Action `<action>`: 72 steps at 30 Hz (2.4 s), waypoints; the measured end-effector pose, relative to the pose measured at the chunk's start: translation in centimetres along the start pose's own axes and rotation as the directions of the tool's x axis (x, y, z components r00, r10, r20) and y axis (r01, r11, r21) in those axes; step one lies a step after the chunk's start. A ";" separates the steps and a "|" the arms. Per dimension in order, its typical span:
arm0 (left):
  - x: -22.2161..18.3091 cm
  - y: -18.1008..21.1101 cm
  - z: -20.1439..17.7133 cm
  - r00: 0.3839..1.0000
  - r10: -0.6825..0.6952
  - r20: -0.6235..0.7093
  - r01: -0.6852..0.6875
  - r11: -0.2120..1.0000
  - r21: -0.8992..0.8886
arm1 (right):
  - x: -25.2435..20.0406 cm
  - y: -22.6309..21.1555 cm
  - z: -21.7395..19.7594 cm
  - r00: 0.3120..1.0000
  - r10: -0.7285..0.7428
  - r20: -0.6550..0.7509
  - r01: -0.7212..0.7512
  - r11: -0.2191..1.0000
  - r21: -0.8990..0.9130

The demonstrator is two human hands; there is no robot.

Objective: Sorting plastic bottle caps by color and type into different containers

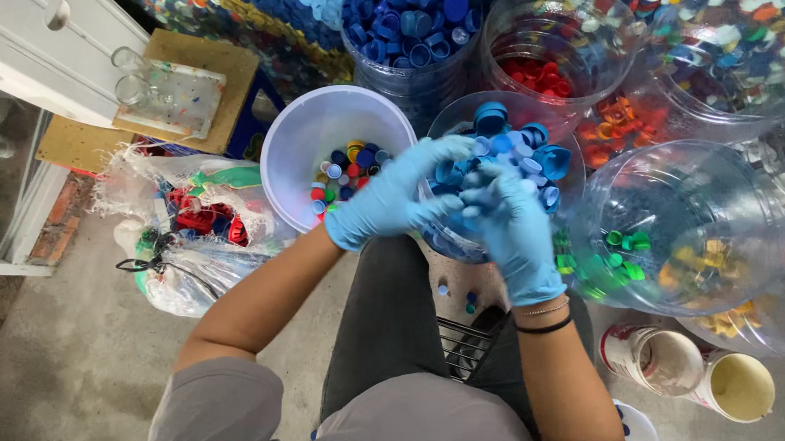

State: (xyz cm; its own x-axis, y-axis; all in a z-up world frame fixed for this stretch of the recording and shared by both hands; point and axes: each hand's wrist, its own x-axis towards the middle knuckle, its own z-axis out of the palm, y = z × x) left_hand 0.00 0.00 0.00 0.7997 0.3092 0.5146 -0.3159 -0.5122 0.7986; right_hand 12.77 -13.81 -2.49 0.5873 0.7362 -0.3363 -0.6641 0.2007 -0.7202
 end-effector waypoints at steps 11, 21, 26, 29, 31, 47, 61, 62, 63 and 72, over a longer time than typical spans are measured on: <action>-8.1 -19.8 -12.1 0.477 -0.875 0.084 0.446 0.324 0.834 | 1.2 -3.1 -5.6 0.894 -0.419 0.157 0.364 0.478 -0.799; -6.4 -30.6 -11.7 0.461 -0.883 0.090 0.301 0.251 0.920 | -2.3 -1.8 -4.7 0.840 -0.487 0.241 0.483 0.466 -0.741; -4.2 -30.9 -5.5 0.673 -0.714 0.192 0.195 0.422 0.886 | -3.4 -1.0 -3.7 0.877 -0.434 0.208 0.441 0.553 -0.707; -4.5 -34.2 -3.3 0.614 -0.754 0.233 0.155 0.404 0.901 | -3.8 -0.6 -3.9 0.875 -0.433 0.217 0.450 0.562 -0.694; -4.5 -35.9 -3.2 0.539 -0.802 0.259 0.113 0.373 0.921 | -4.1 -0.5 -3.6 0.871 -0.442 0.213 0.456 0.569 -0.685; -0.8 -14.8 -10.1 0.641 -0.748 0.174 0.608 0.633 0.480 | -4.6 0.5 -1.8 0.901 -0.340 0.270 0.432 0.639 -0.636; 0.8 -1.3 0.2 0.869 -0.092 0.485 -0.120 0.914 0.388 | -1.4 -0.8 3.5 0.919 0.291 0.265 -0.391 0.757 0.524; 1.1 -0.7 0.4 0.877 -0.062 0.476 -0.123 0.929 0.348 | -0.9 -1.0 2.4 0.940 0.245 0.236 -0.330 0.824 0.461; 1.1 0.0 0.7 0.884 -0.037 0.466 -0.122 0.944 0.306 | -0.5 -1.0 1.1 0.958 0.200 0.207 -0.268 0.879 0.393; 1.5 -2.1 -3.7 0.979 -0.203 0.018 0.204 0.973 -0.109 | 8.6 -1.3 -9.3 0.978 -0.201 -0.063 0.194 0.975 -0.105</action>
State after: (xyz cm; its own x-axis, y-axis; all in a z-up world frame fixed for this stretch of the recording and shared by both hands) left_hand -0.04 4.50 0.18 0.8561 0.3925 0.3362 -0.2003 -0.3477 0.9160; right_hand 22.99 -13.81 -10.08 0.7367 0.6387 -0.2221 -0.4852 0.2705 -0.8315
